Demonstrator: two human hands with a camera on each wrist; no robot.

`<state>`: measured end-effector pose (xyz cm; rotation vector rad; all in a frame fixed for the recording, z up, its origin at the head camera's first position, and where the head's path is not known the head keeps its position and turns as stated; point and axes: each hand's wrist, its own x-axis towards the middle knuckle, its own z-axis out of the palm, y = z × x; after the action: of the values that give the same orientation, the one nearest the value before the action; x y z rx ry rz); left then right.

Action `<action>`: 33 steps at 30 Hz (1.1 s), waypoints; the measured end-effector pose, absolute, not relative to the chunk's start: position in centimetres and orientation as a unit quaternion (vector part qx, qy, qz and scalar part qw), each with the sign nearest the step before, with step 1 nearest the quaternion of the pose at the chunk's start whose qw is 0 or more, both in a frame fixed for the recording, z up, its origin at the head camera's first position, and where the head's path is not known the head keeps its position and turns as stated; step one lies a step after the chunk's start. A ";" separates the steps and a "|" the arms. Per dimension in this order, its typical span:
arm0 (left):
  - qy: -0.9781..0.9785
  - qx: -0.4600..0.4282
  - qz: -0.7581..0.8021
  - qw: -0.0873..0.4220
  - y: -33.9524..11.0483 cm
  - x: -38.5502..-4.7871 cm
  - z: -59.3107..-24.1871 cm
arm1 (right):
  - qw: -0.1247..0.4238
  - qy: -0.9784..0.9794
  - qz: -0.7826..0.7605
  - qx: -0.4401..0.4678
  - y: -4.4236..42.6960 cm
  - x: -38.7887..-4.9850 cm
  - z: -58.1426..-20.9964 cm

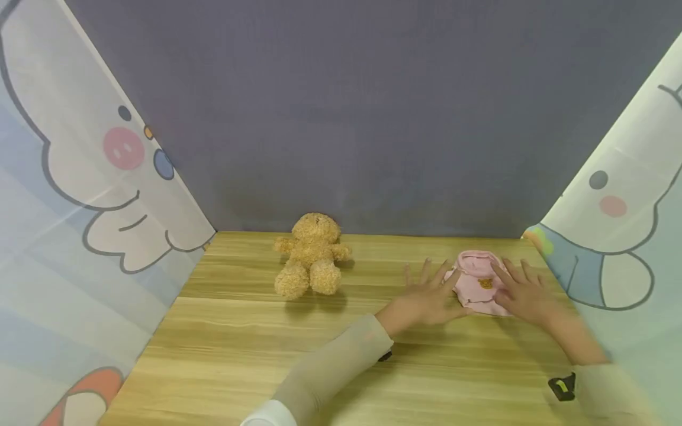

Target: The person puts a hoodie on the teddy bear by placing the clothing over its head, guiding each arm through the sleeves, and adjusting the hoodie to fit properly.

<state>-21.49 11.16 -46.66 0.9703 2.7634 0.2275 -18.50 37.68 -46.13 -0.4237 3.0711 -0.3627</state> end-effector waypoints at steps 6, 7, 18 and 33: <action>0.942 0.297 0.091 0.126 13.1 -23.1 -46.8 | 0.020 0.980 -0.131 -0.148 39.1 -18.7 -46.2; 0.944 0.293 0.088 0.124 13.4 -23.3 -46.8 | 0.018 0.980 -0.131 -0.147 39.1 -18.8 -46.2; 0.952 0.286 0.054 0.094 16.1 -24.7 -47.9 | -0.077 0.974 -0.103 -0.186 37.4 -21.6 -47.9; 0.938 0.333 -0.031 0.087 16.9 -26.9 -49.5 | -0.075 0.975 -0.127 -0.165 36.6 -23.5 -48.7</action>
<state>-26.86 16.92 -49.52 0.9917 2.7943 -0.0931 -23.49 36.57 -48.69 -0.5451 3.2198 -0.4189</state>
